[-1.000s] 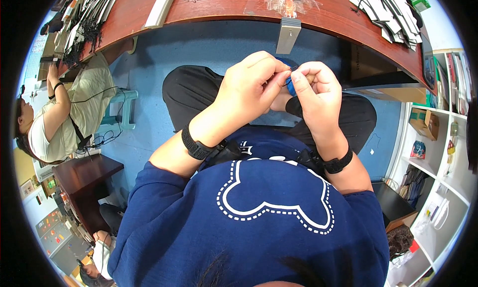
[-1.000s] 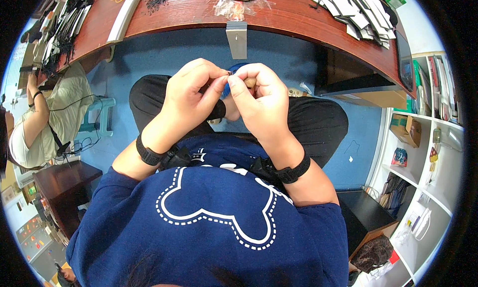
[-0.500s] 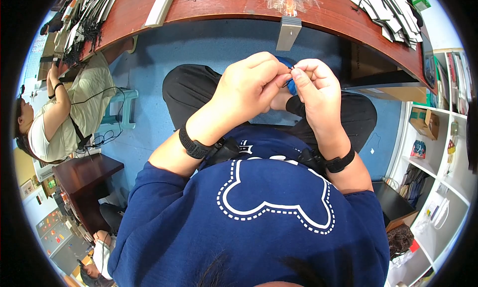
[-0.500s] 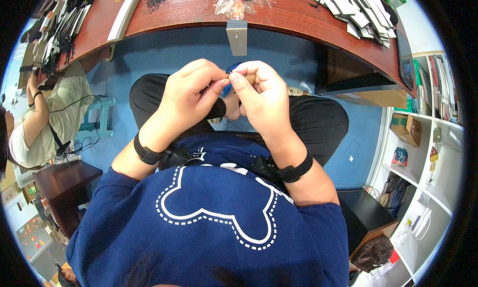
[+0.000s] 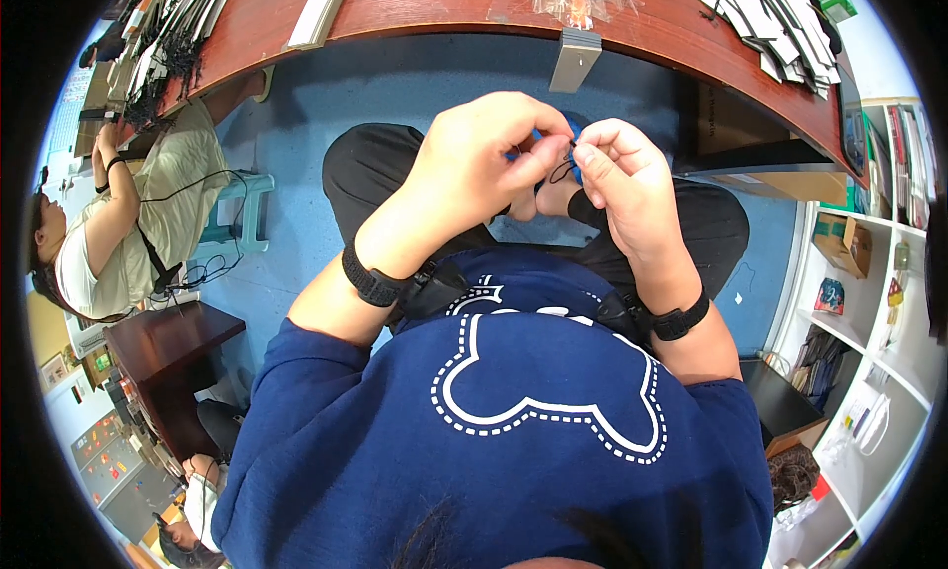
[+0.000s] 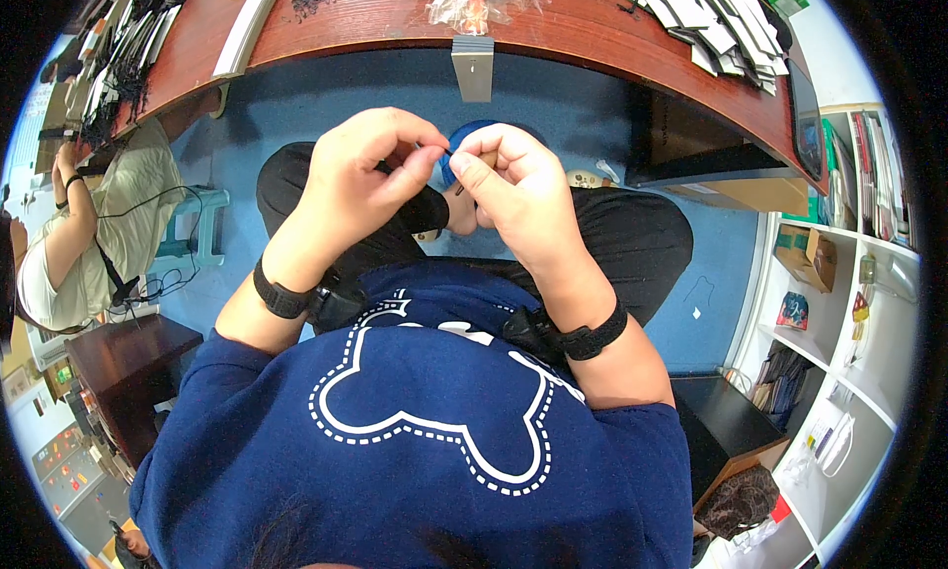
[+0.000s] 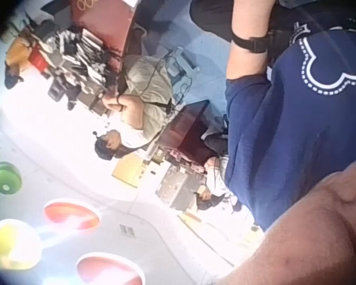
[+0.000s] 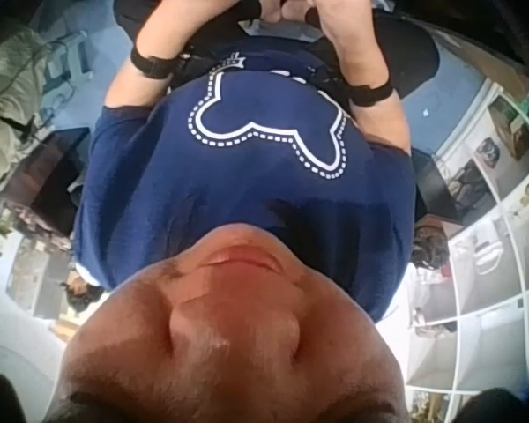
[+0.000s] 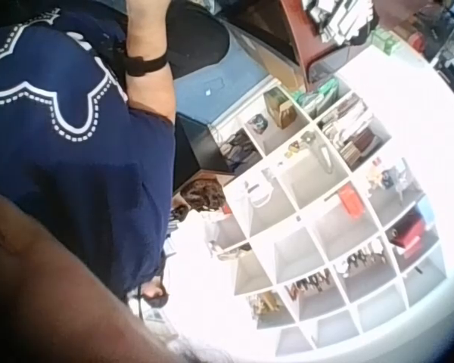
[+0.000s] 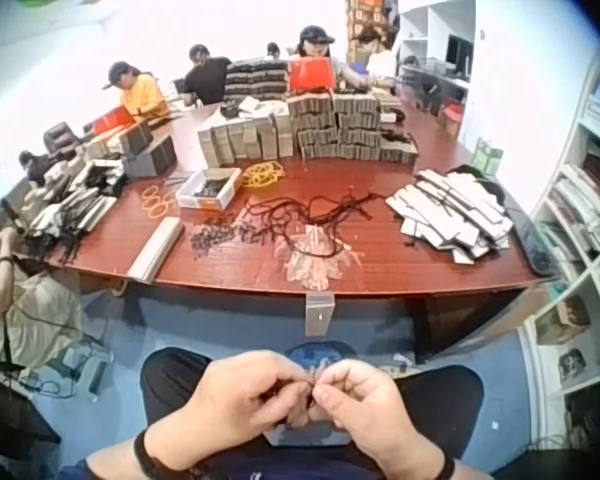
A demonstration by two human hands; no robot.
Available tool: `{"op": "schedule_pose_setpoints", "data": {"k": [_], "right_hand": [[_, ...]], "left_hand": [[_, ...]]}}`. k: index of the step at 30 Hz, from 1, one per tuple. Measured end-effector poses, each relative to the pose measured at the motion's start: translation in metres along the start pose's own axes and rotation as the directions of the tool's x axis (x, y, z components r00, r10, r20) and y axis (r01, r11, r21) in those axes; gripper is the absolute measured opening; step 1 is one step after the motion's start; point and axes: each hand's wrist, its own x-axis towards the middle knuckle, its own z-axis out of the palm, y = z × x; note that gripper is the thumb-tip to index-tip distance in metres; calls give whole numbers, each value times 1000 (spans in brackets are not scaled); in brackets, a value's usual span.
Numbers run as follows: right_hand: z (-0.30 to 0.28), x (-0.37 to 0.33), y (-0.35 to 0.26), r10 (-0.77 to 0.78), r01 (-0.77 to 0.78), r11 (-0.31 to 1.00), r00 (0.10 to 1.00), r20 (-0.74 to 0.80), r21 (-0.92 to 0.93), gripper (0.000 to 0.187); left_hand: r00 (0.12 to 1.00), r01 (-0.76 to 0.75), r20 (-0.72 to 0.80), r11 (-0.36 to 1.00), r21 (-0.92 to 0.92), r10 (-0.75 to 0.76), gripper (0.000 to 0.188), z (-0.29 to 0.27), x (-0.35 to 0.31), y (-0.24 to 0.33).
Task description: Manually assembling small components or lanyards while sitting at a workstation.
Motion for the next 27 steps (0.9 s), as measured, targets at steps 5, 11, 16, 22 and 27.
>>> {"op": "schedule_pose_setpoints", "data": {"k": [5, 11, 16, 22, 27], "right_hand": [[1, 2, 2, -36, 36, 999, 999, -19, 12, 7], [4, 4, 5, -24, 28, 999, 995, -98, 43, 7], [3, 4, 6, -31, 33, 999, 994, -105, 26, 8], [0, 6, 8, 96, -101, 995, 987, -131, -28, 11], [7, 6, -2, 10, -25, 886, 999, -35, -463, 10]], "left_hand": [[953, 288, 53, 840, -460, -298, 13, 8, -1, -2], [824, 521, 286, 454, -723, -490, 26, 21, -5, -10], [740, 589, 472, 123, -799, -479, 21, 23, -5, -16], [904, 398, 120, 707, -584, -410, 18, 25, -9, -17], [844, 471, 86, 653, -593, -530, 8, 25, -6, -24]]}}
